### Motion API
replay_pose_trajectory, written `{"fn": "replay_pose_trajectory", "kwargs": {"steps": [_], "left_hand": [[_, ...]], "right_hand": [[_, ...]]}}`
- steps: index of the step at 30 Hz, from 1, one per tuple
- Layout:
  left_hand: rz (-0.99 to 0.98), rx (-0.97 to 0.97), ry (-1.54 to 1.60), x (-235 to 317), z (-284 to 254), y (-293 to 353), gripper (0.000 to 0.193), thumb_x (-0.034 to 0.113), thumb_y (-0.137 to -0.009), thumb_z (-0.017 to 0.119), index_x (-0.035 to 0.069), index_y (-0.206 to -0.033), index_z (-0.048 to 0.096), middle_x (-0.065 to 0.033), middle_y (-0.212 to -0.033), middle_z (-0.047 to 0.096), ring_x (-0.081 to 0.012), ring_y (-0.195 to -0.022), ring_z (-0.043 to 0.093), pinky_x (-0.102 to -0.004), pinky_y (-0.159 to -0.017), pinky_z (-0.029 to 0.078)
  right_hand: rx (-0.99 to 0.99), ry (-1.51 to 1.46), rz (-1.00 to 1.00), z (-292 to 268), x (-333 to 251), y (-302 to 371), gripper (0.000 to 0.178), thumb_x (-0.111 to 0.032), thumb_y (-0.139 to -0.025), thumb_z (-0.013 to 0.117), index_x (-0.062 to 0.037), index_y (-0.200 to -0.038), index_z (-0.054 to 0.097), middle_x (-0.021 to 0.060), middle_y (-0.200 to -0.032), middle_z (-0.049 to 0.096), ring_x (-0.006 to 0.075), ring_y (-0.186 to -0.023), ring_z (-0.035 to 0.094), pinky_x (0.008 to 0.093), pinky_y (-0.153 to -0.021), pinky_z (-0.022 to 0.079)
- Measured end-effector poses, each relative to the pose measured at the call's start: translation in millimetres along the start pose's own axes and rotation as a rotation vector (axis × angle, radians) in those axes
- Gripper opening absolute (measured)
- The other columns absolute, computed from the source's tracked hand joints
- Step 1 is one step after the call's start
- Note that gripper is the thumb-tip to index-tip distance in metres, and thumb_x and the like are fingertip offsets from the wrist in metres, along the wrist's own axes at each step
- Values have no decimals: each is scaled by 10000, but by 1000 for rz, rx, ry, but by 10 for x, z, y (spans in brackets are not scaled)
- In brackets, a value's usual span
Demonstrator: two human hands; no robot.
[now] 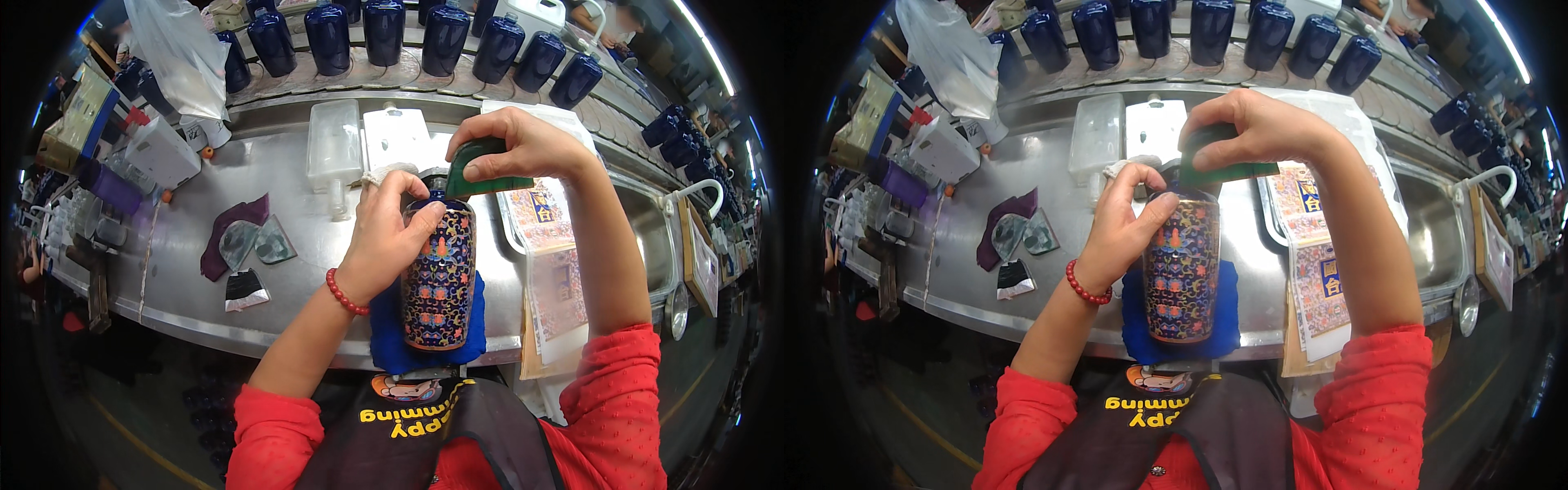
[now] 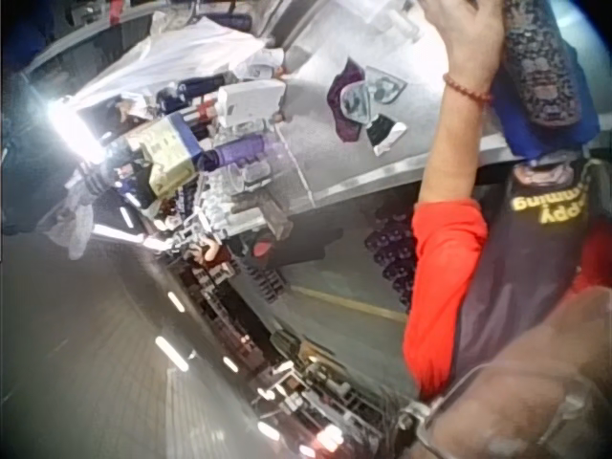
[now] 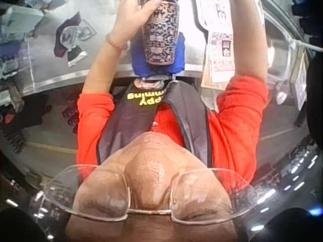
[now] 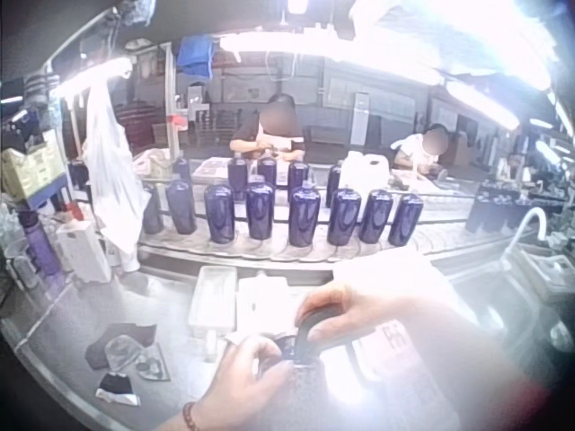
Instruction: The person applies decorative stickers to a dark blue cylindrical container. They peel stickers from a sheet, position them on the container, and smooth them with a green tool. The container is rotated to apply stickers around its surface.
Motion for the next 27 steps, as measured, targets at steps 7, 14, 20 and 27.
{"fn": "replay_pose_trajectory", "kwargs": {"steps": [7,14,20,27], "left_hand": [[137,31,-112,13,-14,-22,266,278,-971,651,31,-1051,596,-130,-1019,627,-284,-979,556,-388,-883,447],[91,93,35,-6,-82,106,224,227,-1008,584,22,-1081,638,-151,-1059,669,-311,-1030,599,-400,-943,455],[307,155,-123,113,-94,293,271,185,-994,579,29,-1177,704,-160,-1128,700,-332,-1082,608,-413,-983,446],[363,164,-232,152,-91,374,297,188,-977,603,44,-1211,715,-155,-1135,708,-338,-1094,596,-439,-1024,408]], "right_hand": [[277,100,-40,60,-83,291,248,-124,-892,754,-27,-1108,678,61,-954,709,132,-873,661,284,-781,521],[535,688,-234,627,-468,670,513,124,-836,578,-93,-1296,641,200,-1246,646,375,-1097,642,432,-919,548],[425,701,-64,891,-423,732,603,119,-787,622,-142,-1328,660,164,-1380,578,360,-1188,588,434,-960,533],[424,717,-126,899,-449,697,511,62,-804,611,-92,-1289,655,175,-1292,591,357,-1135,587,433,-952,528]]}}
Point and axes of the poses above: each hand's wrist, its own y-axis away from the middle knuckle, its own z-axis out of the palm, x = y × z, the point moved 5 cm from there along -y, towards the middle knuckle
